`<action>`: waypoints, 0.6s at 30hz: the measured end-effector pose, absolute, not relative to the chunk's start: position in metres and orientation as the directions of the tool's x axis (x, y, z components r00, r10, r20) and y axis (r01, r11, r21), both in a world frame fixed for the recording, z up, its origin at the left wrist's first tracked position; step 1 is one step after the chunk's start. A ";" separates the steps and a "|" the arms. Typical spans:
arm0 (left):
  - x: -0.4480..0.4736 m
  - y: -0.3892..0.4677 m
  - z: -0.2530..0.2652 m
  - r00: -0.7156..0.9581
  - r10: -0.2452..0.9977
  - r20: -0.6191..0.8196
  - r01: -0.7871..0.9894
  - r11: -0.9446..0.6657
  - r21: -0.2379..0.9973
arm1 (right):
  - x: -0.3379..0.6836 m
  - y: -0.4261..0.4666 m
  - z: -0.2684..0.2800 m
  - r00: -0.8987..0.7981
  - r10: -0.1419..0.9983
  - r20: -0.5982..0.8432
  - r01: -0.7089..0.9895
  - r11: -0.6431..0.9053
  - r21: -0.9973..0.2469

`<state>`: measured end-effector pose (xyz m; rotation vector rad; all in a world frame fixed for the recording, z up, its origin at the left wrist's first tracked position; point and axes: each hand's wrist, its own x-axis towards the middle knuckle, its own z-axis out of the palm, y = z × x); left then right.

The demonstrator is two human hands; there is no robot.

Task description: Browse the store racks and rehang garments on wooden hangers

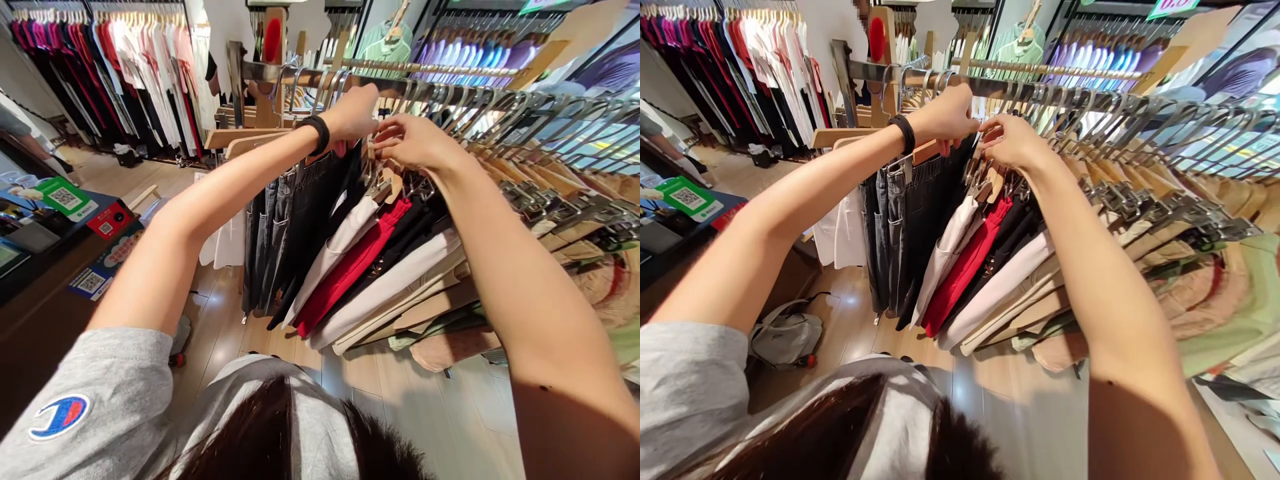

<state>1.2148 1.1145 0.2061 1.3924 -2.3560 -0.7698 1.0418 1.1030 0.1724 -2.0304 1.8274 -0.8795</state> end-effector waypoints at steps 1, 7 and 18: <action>1.209 1.120 0.207 -0.501 -0.866 0.002 -0.703 0.408 0.583 | 1.042 1.104 0.173 0.009 -0.967 0.255 -0.800 -0.159 -0.578; 1.186 1.107 0.205 -0.499 -0.844 -0.194 -0.756 0.315 0.574 | 1.037 1.109 0.173 -0.017 -0.939 0.345 -0.898 -0.137 -0.417; 1.178 1.100 0.200 -0.552 -0.812 -0.191 -0.699 0.326 0.637 | 1.046 1.130 0.176 -0.076 -0.946 0.316 -0.926 -0.051 -0.373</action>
